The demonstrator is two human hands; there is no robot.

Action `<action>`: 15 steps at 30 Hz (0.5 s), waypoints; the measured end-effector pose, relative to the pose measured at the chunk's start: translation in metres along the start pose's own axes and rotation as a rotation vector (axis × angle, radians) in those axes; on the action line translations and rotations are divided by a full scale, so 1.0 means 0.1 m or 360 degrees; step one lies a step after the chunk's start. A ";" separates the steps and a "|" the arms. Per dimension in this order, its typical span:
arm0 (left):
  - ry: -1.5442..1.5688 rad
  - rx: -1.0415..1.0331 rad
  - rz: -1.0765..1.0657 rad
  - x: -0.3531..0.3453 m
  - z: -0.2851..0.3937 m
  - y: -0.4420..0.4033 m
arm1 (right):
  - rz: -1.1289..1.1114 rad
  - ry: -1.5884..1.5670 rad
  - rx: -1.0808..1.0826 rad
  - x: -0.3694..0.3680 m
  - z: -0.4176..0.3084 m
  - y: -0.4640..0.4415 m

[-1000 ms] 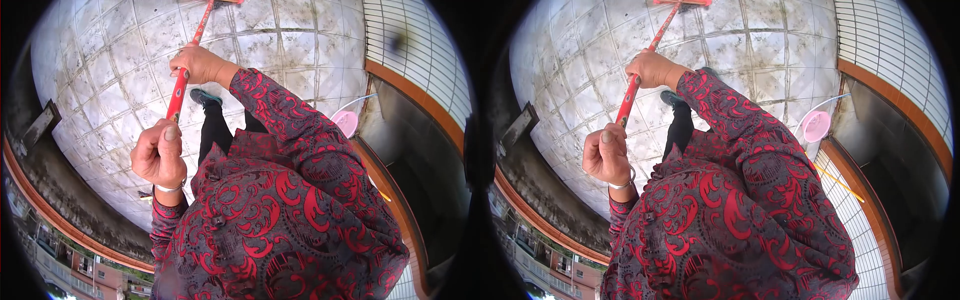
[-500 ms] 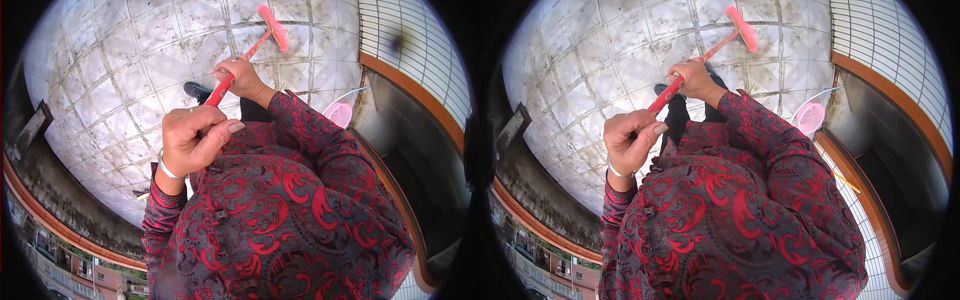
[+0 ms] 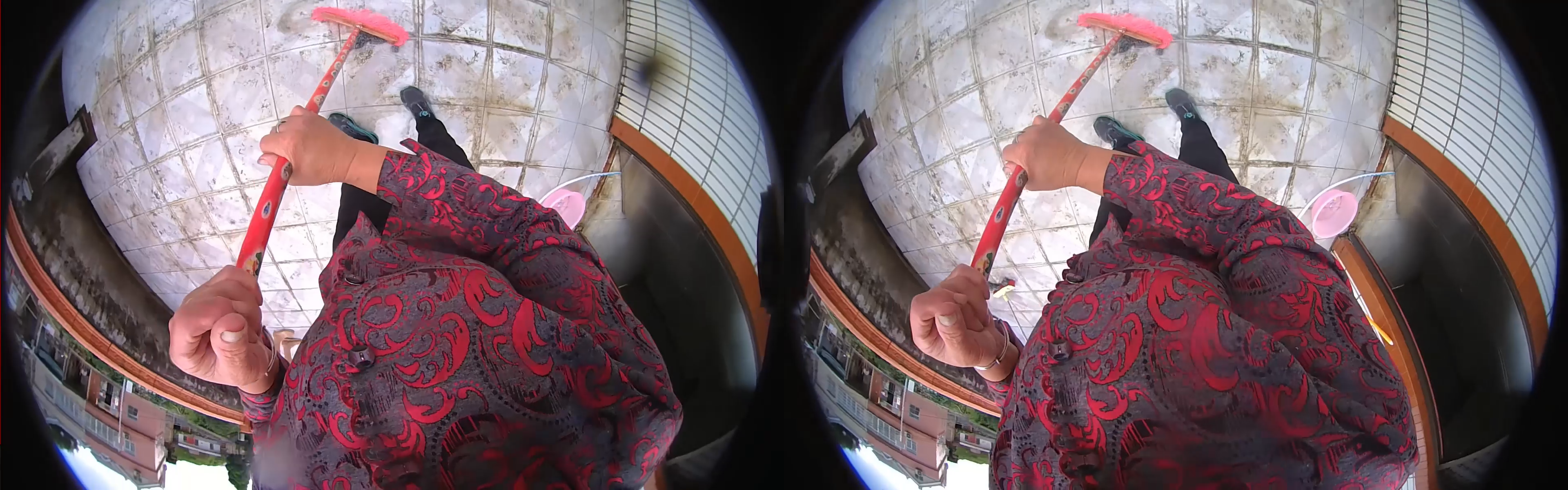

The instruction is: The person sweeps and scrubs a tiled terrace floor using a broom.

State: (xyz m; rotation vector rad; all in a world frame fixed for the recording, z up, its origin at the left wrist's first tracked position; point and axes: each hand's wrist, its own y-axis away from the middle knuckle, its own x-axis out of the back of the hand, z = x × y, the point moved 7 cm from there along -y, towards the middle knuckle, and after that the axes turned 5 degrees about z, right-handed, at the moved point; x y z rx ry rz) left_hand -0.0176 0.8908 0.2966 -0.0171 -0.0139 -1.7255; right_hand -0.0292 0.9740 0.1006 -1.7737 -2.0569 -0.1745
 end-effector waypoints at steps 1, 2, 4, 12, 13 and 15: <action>0.0034 0.0008 0.0006 -0.05 -0.02 0.00 | -0.0001 0.0042 -0.0034 0.02 0.06 0.04; 0.0067 0.0022 0.0020 -0.05 -0.06 0.01 | 0.0008 0.0010 -0.0058 0.05 0.11 0.08; 0.0173 0.0036 0.0006 -0.03 -0.19 0.05 | -0.0002 0.0109 -0.0073 0.12 0.17 0.17; -0.0015 0.0074 0.0116 0.62 -0.42 0.35 | -0.0180 0.0105 0.0051 -0.50 0.14 0.13; -0.0014 0.0110 0.0211 0.77 -0.42 0.47 | -0.0266 0.0079 0.0092 -0.70 0.05 0.11; -0.0040 0.0104 0.0481 1.07 -0.37 0.74 | -0.0506 -0.0019 0.0171 -1.14 -0.16 0.07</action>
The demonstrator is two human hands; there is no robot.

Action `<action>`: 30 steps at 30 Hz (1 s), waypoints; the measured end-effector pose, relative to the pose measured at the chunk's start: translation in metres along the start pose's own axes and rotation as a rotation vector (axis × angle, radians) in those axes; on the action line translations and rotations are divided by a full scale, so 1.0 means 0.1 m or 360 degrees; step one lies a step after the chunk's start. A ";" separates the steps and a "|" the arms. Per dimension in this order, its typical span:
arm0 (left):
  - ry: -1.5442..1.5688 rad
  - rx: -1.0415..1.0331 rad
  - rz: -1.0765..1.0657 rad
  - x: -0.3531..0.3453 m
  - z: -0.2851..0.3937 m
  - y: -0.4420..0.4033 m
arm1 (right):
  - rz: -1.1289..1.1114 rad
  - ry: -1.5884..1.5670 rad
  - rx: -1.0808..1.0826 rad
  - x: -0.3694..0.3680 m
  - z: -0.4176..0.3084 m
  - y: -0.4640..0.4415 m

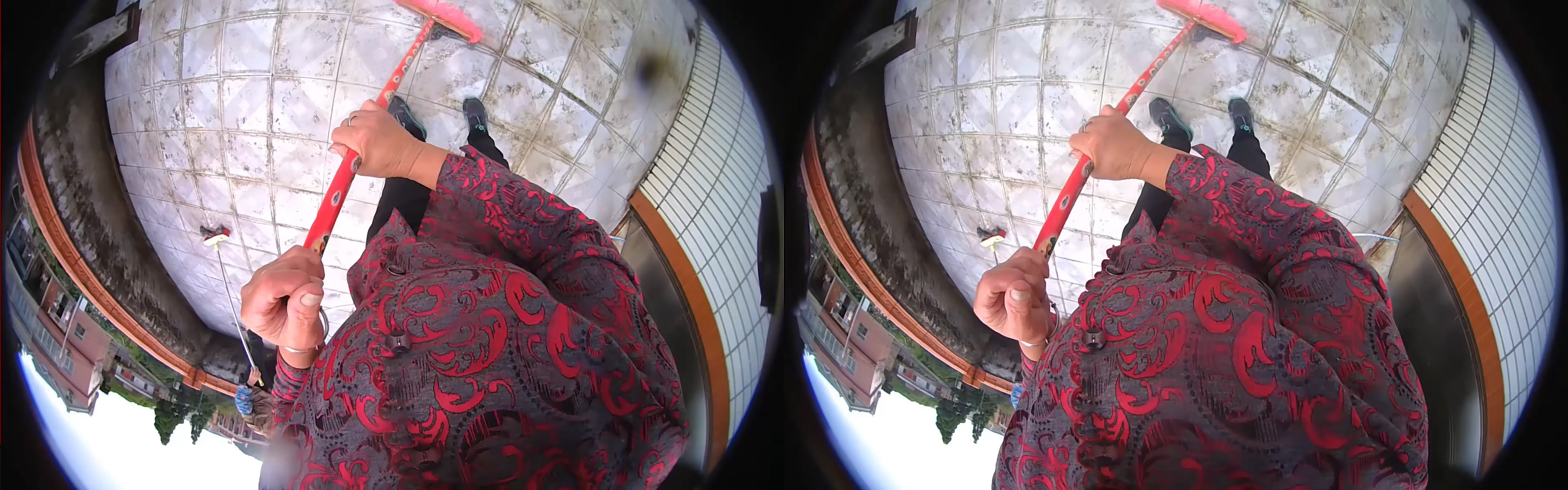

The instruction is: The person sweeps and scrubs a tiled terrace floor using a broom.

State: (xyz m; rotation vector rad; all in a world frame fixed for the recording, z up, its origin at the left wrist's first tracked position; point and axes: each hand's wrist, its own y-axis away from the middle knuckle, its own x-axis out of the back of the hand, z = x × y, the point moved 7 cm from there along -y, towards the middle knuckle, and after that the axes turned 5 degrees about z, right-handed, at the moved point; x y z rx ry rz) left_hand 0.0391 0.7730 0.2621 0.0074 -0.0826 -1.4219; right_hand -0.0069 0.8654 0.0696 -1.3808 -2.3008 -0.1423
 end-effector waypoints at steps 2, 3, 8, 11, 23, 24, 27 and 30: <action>-0.0019 0.0050 0.0338 0.40 0.03 0.24 | -0.0306 -0.0071 0.0156 -0.51 -0.24 -0.20; -0.0033 0.0060 0.0507 0.59 0.02 0.38 | -0.0463 -0.0066 0.0255 -0.79 -0.35 -0.27; -0.0261 0.0130 0.1098 1.32 -0.24 1.11 | -0.1077 -0.0128 0.0511 -1.88 -0.78 -0.29; -0.0310 0.0040 0.1237 1.53 -0.28 1.05 | -0.1074 -0.0062 0.0501 -2.04 -0.78 -0.39; -0.0087 0.0254 0.0386 0.48 -1.26 -0.42 | -0.0318 0.0388 0.0253 -0.52 0.80 -0.90; -0.0051 0.0250 0.0383 0.46 -1.20 -0.49 | -0.0271 0.0393 0.0253 -0.44 0.82 -0.95; -0.0046 0.0295 0.0448 0.66 -1.03 -0.48 | -0.0340 0.0317 0.0229 -0.61 0.73 -1.04; -0.0057 0.0244 0.0598 0.87 -0.86 -0.15 | -0.0501 0.0300 0.0305 -0.91 0.39 -0.97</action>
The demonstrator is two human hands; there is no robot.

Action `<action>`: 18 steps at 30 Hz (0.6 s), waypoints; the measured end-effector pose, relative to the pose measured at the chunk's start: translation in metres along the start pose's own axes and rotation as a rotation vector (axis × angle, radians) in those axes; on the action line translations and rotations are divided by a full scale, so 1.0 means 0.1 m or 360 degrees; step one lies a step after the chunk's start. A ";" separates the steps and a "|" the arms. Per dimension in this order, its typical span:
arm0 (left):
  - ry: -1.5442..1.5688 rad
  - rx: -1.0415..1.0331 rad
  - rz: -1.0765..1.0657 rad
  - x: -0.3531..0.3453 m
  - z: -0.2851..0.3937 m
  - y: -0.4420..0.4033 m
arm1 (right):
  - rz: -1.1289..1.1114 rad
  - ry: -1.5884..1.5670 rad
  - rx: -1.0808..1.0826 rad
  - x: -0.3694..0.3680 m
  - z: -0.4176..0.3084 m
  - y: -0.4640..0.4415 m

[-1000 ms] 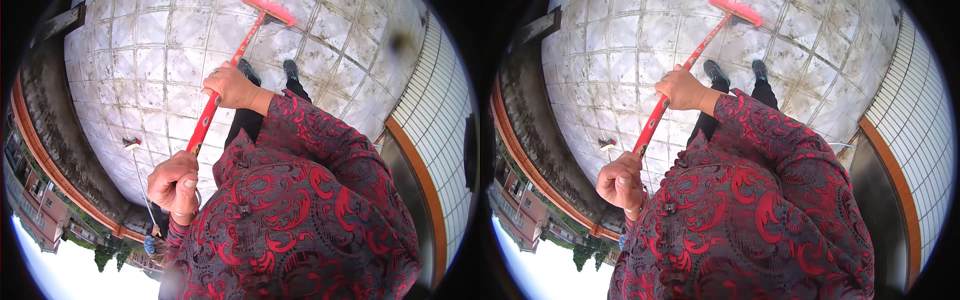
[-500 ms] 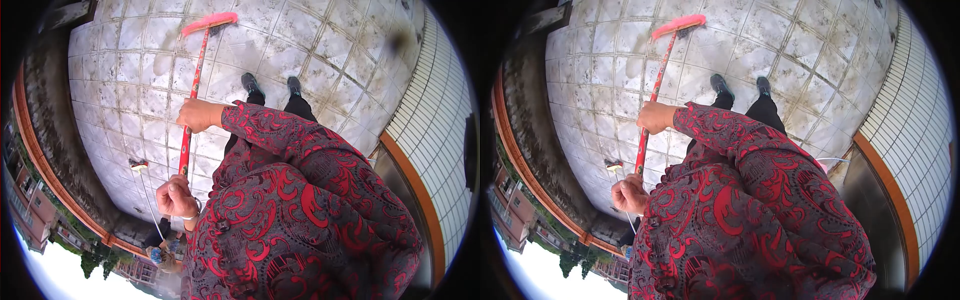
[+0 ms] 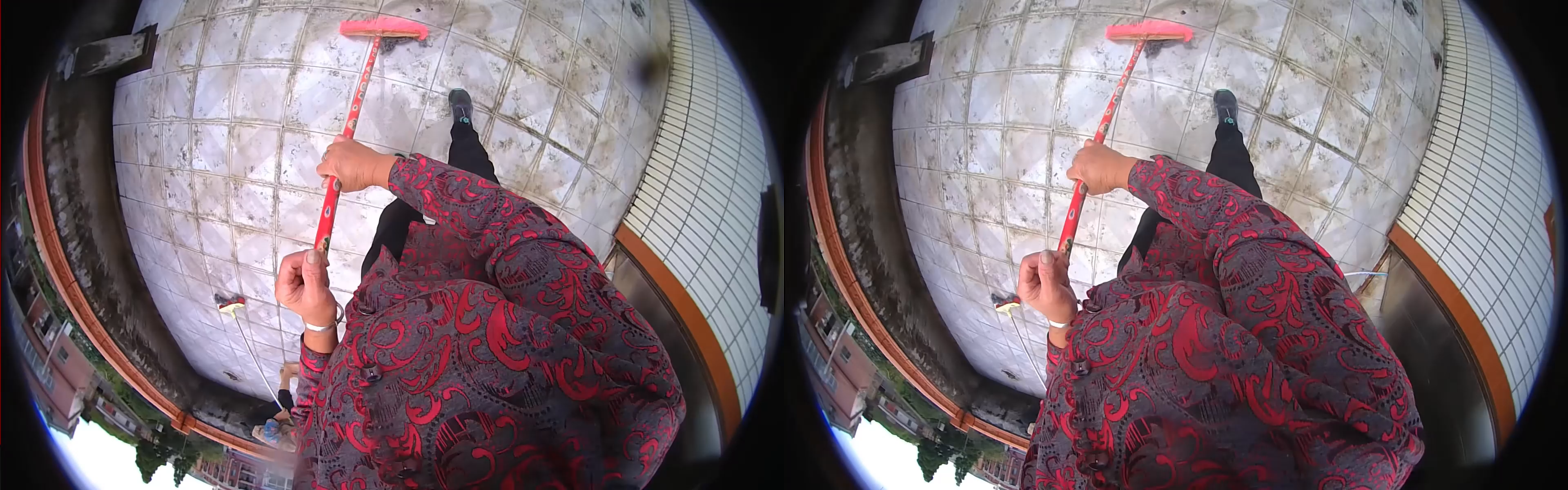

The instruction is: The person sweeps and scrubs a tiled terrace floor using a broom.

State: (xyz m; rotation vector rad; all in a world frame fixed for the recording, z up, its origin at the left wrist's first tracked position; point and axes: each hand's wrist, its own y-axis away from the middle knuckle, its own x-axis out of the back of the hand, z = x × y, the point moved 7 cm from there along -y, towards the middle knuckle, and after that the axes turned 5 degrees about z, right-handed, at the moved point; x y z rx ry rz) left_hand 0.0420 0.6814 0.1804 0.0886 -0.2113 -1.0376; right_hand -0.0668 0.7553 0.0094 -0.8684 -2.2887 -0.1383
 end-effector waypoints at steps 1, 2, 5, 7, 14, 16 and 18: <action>0.0001 -0.0010 0.0063 0.01 0.08 0.07 | -0.0098 -0.0031 0.0030 -0.08 -0.08 -0.04; -0.0038 -0.0049 0.0105 0.05 0.06 0.12 | -0.0202 -0.0083 0.0041 -0.09 -0.13 -0.08; -0.0183 -0.0024 0.0301 -0.19 0.13 0.02 | -0.0255 -0.0077 0.0056 0.08 0.01 -0.13; -0.0196 -0.0201 0.0181 -0.56 0.34 -0.20 | -0.0054 -0.0079 0.0028 0.43 0.23 -0.17; -0.0312 -0.0446 -0.0381 -2.31 0.90 -0.76 | 0.0630 -0.0102 -0.0199 2.04 1.22 0.25; -0.0341 -0.0323 -0.0499 -2.77 0.84 -0.85 | 0.0702 -0.0004 -0.0355 2.38 1.59 0.59; -0.0222 -0.0334 -0.0707 -3.31 0.68 -0.87 | 0.0814 0.0054 -0.0513 2.71 1.93 1.07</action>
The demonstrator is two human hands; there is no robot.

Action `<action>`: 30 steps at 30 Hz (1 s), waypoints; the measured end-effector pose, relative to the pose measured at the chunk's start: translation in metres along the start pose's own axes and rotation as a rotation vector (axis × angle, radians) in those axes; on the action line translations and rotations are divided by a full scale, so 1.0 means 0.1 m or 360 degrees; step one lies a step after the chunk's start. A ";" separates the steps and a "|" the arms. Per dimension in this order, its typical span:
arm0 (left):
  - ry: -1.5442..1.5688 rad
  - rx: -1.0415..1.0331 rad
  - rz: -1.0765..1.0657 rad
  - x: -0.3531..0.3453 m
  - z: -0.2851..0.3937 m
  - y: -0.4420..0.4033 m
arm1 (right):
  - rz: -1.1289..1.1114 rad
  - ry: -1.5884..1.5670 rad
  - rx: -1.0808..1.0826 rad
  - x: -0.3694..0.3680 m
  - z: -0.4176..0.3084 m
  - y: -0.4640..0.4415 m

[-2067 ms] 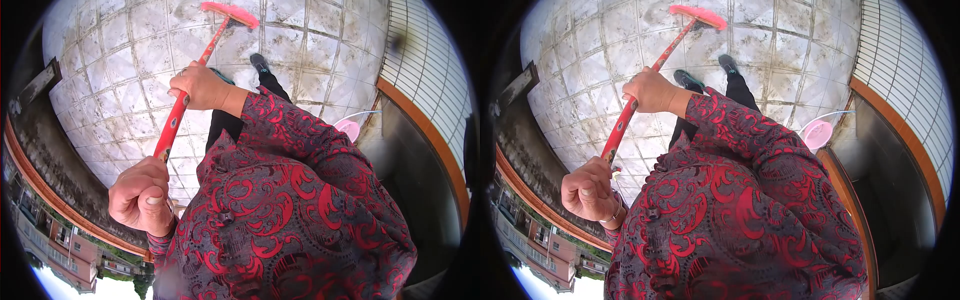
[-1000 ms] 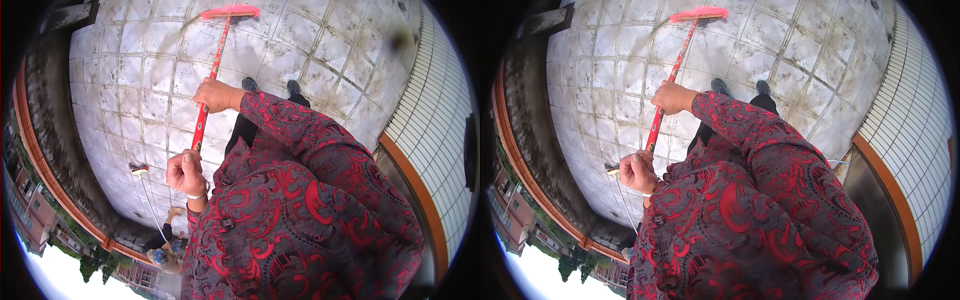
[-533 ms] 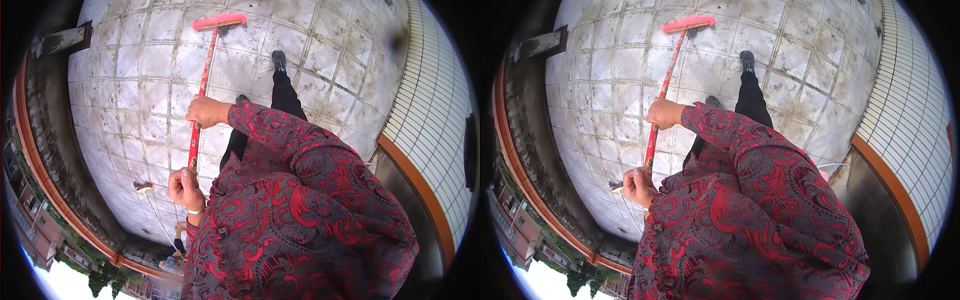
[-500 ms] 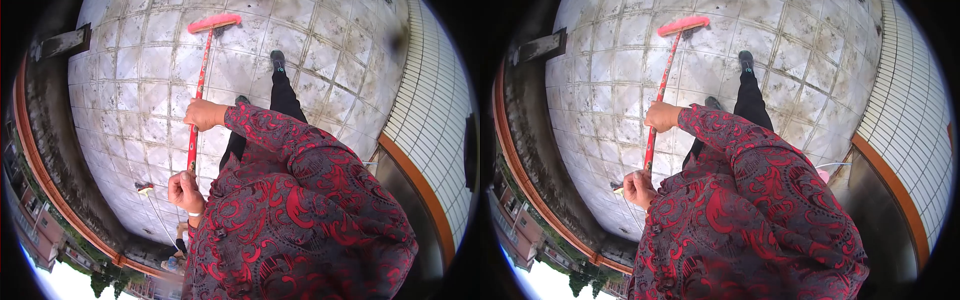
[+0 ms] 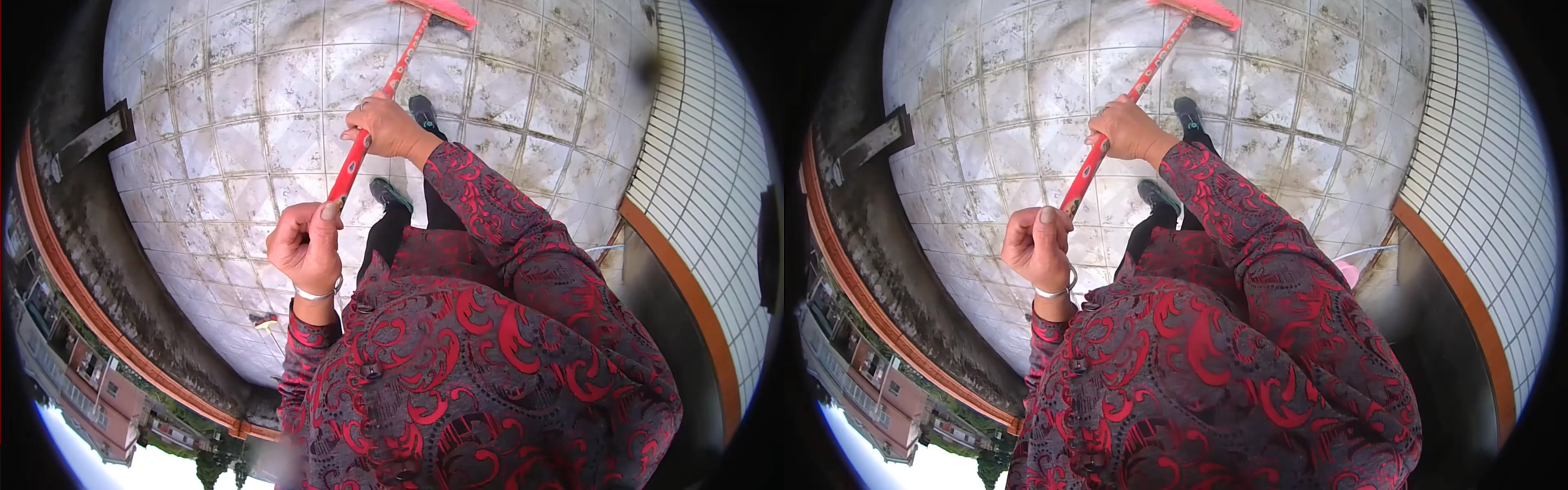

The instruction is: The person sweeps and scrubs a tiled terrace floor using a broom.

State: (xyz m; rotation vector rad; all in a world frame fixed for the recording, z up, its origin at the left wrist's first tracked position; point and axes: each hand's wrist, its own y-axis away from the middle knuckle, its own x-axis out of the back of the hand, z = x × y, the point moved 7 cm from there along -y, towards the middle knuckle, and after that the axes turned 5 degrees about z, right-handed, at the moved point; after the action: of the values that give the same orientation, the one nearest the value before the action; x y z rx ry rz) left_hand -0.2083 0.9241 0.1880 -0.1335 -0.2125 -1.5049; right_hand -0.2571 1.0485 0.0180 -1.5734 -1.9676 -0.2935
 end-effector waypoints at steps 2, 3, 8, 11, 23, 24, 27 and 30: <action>0.0098 0.0096 -0.0221 -0.57 -0.05 -0.16 | 0.0107 0.0061 -0.0126 0.48 0.43 0.16; 0.0136 0.0171 -0.0336 -0.86 -0.04 -0.25 | 0.0148 0.0099 -0.0177 0.71 0.63 0.21; 0.0172 0.0145 -0.0533 -1.57 0.19 -0.65 | 0.0342 0.0162 -0.0359 1.40 0.99 0.24; 0.0121 0.0099 -0.0656 -1.56 0.33 -0.66 | 0.0449 0.0069 -0.0392 1.43 0.91 0.27; 0.0622 0.0965 -0.0692 -3.01 -0.39 -0.72 | 0.0353 0.0441 -0.0682 2.20 1.92 0.95; 0.0446 0.1418 -0.0710 -2.98 -0.55 -0.62 | 0.0341 0.0395 -0.0691 2.15 1.93 0.99; 0.0506 0.2369 -0.1032 -2.62 -0.72 -0.28 | 0.0294 0.0258 -0.0650 1.83 1.73 0.99; 0.0544 0.2447 -0.1061 -2.06 -0.58 -0.14 | 0.0303 0.0149 -0.0533 1.54 1.27 0.83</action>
State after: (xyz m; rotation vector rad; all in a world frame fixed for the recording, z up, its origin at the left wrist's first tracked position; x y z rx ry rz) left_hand -0.2299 1.1112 0.0856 1.5226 -1.1364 -1.5795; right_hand -0.2370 1.2619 -0.0103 -1.9037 -1.7465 -0.6323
